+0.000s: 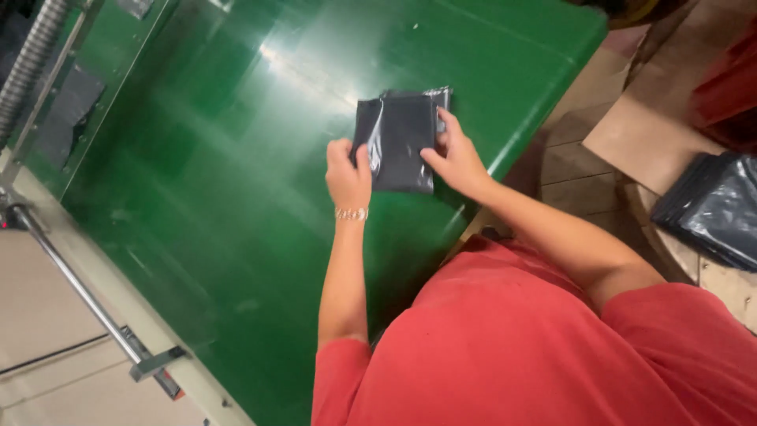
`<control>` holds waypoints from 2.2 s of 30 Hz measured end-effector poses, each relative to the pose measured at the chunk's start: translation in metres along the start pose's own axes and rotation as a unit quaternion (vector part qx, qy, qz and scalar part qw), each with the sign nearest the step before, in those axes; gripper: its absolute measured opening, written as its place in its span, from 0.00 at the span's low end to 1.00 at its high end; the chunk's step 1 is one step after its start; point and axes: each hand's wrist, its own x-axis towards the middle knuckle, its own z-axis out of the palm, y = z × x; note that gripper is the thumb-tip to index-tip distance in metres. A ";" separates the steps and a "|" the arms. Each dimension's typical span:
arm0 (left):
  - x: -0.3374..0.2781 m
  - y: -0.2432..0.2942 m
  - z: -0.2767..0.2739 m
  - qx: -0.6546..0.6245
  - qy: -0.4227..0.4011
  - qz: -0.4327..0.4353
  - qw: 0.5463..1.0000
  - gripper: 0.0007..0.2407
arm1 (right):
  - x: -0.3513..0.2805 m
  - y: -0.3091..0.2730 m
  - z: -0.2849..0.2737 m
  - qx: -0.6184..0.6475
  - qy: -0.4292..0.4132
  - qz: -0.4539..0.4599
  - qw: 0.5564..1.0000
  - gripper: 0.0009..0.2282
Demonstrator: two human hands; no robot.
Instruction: Folding plastic bags as they come off a production line and stacking them into a crate.
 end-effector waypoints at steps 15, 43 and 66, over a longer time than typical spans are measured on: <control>0.016 -0.015 0.110 0.219 -0.087 -0.063 0.970 0.13 | 0.065 0.035 -0.032 -0.225 -0.075 0.060 0.970 0.36; -0.029 0.162 0.057 -0.238 -0.266 0.236 0.904 0.11 | -0.216 0.197 -0.310 0.128 0.371 0.197 0.898 0.12; -0.070 0.152 0.051 -0.193 -0.408 0.096 0.887 0.13 | -0.246 0.117 -0.339 -0.559 0.367 0.140 0.730 0.34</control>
